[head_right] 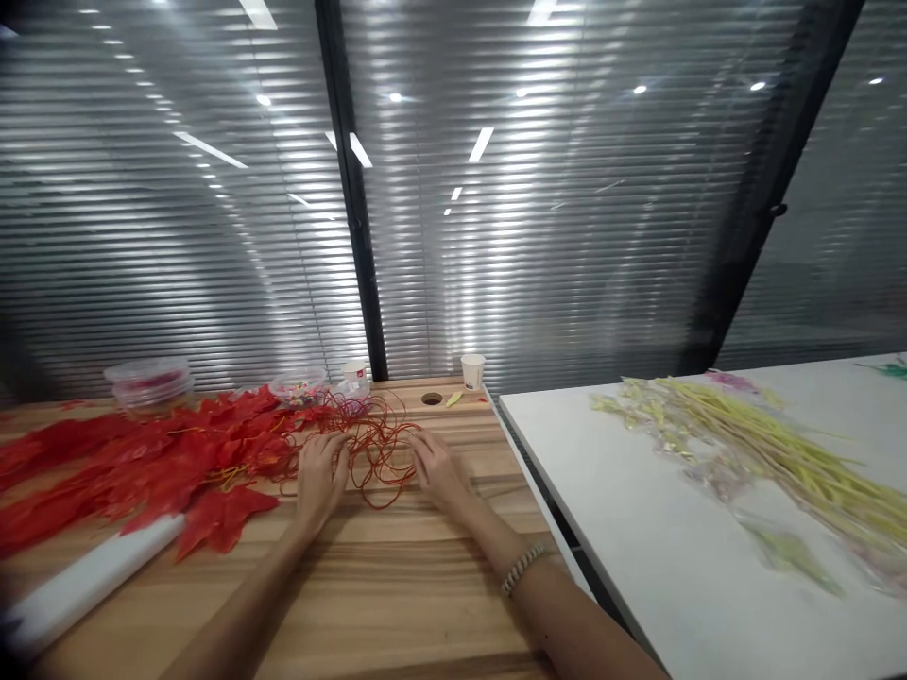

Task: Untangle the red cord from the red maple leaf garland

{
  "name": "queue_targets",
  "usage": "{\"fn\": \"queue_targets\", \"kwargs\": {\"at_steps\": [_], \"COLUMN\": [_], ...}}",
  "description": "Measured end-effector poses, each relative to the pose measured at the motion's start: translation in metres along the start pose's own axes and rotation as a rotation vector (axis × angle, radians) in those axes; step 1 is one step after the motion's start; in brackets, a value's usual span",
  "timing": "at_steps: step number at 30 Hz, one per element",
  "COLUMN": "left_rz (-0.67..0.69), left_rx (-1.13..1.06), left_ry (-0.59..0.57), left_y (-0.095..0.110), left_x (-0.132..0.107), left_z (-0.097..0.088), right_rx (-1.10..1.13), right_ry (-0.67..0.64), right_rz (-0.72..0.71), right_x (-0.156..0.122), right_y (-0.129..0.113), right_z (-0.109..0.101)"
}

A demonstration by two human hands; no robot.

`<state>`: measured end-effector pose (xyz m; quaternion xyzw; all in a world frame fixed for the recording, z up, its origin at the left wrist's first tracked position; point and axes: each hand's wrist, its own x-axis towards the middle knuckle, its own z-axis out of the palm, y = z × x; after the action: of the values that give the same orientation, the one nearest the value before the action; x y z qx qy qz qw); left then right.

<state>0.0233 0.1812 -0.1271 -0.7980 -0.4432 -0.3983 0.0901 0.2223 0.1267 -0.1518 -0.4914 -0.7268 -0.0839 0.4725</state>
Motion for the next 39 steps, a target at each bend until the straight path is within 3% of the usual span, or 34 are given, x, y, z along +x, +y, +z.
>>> {"fn": "queue_targets", "kwargs": {"at_steps": [5, 12, 14, 17, 20, 32, 39], "left_rz": [-0.039, -0.103, -0.245, -0.543, -0.694, -0.756, -0.759], "left_rx": [-0.192, -0.431, -0.604, -0.904, -1.062, -1.100, -1.106], "left_ry": [-0.145, -0.186, -0.171, -0.054, 0.021, 0.063, 0.038], "left_y": [0.016, 0.026, 0.023, 0.015, 0.008, 0.006, 0.006], "left_x": [-0.004, -0.007, -0.006, -0.003, 0.000, 0.001, 0.001], "left_z": [0.000, 0.009, 0.013, 0.017, 0.021, 0.022, 0.021], "right_rx": [-0.030, -0.089, -0.134, -0.220, -0.303, -0.343, -0.417], "right_ry": [-0.247, -0.366, -0.356, -0.301, -0.244, -0.116, -0.131], "right_rz": [-0.200, -0.203, -0.198, -0.182, -0.121, 0.234, 0.292], "right_x": [0.000, -0.001, -0.001, -0.001, -0.002, 0.000, -0.004], "right_y": [-0.015, -0.014, -0.010, -0.003, 0.005, 0.010, 0.016], "right_z": [0.000, -0.004, -0.003, 0.000, 0.002, -0.005, -0.001]}}
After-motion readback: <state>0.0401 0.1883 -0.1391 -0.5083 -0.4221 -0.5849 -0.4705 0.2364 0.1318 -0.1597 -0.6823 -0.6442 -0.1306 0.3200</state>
